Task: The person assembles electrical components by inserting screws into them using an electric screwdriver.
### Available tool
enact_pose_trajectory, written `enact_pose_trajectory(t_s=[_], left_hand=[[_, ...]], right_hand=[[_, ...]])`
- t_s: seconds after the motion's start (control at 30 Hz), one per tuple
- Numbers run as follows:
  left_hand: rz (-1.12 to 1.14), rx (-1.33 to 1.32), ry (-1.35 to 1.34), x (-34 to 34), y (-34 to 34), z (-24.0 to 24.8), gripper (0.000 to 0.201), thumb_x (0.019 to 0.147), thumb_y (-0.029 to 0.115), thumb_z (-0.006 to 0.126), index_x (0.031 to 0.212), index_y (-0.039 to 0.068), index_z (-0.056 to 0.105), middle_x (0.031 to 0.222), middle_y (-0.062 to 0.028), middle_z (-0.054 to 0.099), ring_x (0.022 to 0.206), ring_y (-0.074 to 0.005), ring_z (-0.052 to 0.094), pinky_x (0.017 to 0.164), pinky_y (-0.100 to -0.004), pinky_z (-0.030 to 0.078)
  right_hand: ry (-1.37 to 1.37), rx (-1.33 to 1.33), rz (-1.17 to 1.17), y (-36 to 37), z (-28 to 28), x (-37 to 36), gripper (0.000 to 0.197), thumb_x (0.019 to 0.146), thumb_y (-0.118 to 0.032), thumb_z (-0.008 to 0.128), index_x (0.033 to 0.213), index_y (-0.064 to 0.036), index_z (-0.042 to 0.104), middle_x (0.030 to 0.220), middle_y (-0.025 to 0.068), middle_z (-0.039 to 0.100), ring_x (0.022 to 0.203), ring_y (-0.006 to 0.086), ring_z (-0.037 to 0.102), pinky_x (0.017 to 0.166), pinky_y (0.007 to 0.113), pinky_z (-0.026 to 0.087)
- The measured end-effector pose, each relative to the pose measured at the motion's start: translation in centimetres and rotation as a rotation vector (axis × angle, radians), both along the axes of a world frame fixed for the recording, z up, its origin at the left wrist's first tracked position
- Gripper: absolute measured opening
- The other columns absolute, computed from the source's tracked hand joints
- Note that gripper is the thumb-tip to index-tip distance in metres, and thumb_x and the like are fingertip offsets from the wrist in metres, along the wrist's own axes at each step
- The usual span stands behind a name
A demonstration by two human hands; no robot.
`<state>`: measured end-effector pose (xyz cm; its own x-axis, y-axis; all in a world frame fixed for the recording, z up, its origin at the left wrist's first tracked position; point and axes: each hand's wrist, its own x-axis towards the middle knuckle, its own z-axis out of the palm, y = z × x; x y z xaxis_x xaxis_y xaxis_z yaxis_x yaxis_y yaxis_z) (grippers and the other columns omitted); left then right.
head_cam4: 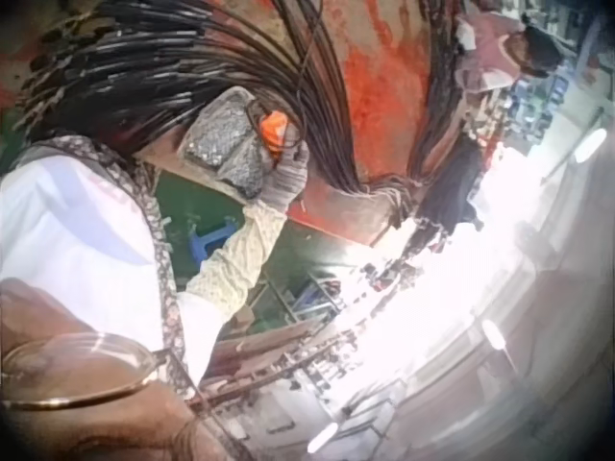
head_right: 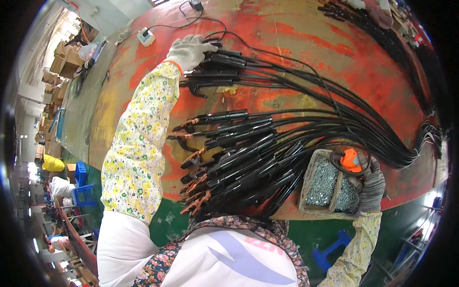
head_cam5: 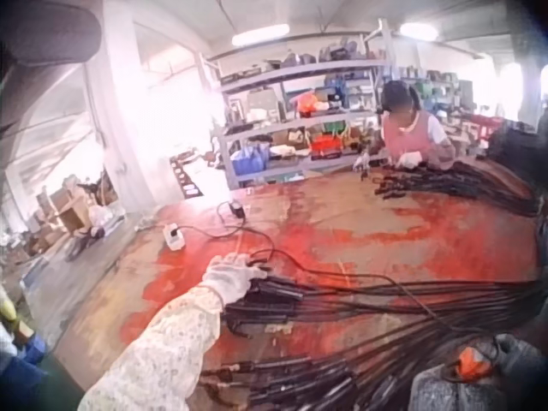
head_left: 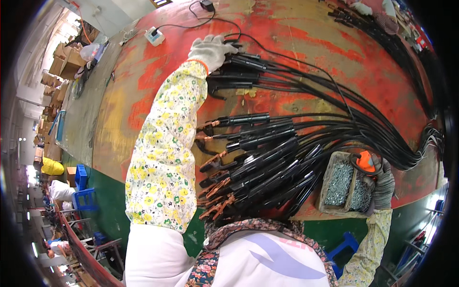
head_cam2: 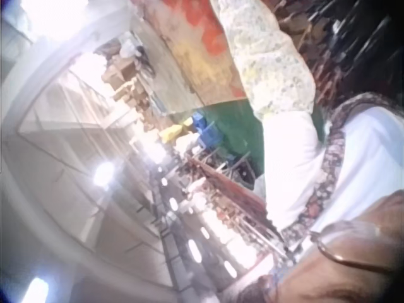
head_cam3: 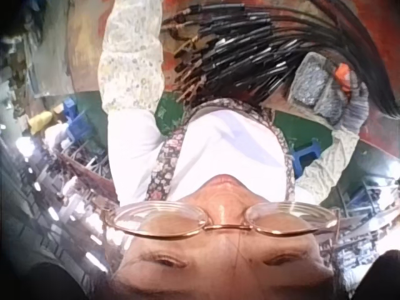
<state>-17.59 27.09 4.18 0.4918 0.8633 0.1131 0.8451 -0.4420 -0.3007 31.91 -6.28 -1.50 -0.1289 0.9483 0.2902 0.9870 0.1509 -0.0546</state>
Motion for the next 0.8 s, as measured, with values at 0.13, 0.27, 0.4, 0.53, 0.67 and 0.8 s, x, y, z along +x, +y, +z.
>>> enact_pose_trajectory(t_s=[0.13,0.27,0.4,0.53,0.67,0.8], left_hand=[[-0.193,0.082,-0.145,0.3,-3.6,0.5,0.025,0.081,0.024,0.059,0.106,0.023,0.065,0.114,-0.0046,0.058,0.109,-0.0262,0.052,0.093,-0.0386,0.040],[-0.433,-0.473,-0.296,-2.6,-12.6,-1.9,0.018,0.084,0.026,0.053,0.097,0.023,0.065,0.077,-0.0054,0.062,0.075,-0.0271,0.064,0.062,-0.0375,0.052],[0.041,-0.473,0.320,-3.2,-17.9,-2.3,0.028,0.088,0.016,0.049,0.106,0.032,0.063,0.082,-0.0011,0.066,0.074,-0.0233,0.067,0.058,-0.0392,0.053],[0.008,-0.416,0.552,-2.9,-16.8,-1.4,0.029,0.089,0.018,0.050,0.113,0.031,0.058,0.078,0.0000,0.064,0.072,-0.0200,0.067,0.053,-0.0356,0.051],[0.030,-0.149,0.474,-2.2,-14.2,1.8,0.018,0.083,0.032,0.060,0.095,0.020,0.065,0.071,0.0003,0.063,0.070,-0.0177,0.066,0.054,-0.0331,0.050],[-0.164,-0.239,0.027,-2.4,-14.8,8.9,0.021,0.080,0.033,0.063,0.082,0.013,0.066,0.066,-0.0060,0.061,0.063,-0.0202,0.064,0.053,-0.0342,0.046]], right_hand=[[-0.227,0.027,0.149,-0.4,0.1,-1.8,0.061,0.072,-0.047,0.067,0.124,-0.0188,0.056,0.120,0.0104,0.051,0.103,0.0305,0.055,0.089,0.046,0.043],[-0.068,0.073,0.005,-4.4,0.1,-0.2,0.036,0.082,-0.019,0.059,0.117,-0.0111,0.059,0.117,0.0107,0.055,0.113,0.0300,0.050,0.102,0.047,0.035],[0.414,0.301,-0.137,-4.8,0.1,-2.0,0.032,0.083,-0.008,0.054,0.116,-0.0086,0.059,0.117,0.0113,0.057,0.116,0.0303,0.050,0.103,0.045,0.035],[0.405,0.311,0.243,0.3,3.6,-8.2,0.023,0.085,-0.008,0.055,0.107,-0.0062,0.058,0.107,0.0105,0.059,0.104,0.0310,0.054,0.094,0.043,0.042],[0.875,0.208,0.301,1.1,3.9,-14.4,0.022,0.085,-0.011,0.056,0.105,-0.0036,0.058,0.104,0.0131,0.059,0.093,0.0269,0.057,0.086,0.038,0.045],[2.077,-0.585,0.127,2.0,3.9,-21.7,0.043,0.097,-0.027,0.045,0.130,0.0019,0.041,0.118,0.0154,0.054,0.108,0.0251,0.052,0.096,0.038,0.042]])
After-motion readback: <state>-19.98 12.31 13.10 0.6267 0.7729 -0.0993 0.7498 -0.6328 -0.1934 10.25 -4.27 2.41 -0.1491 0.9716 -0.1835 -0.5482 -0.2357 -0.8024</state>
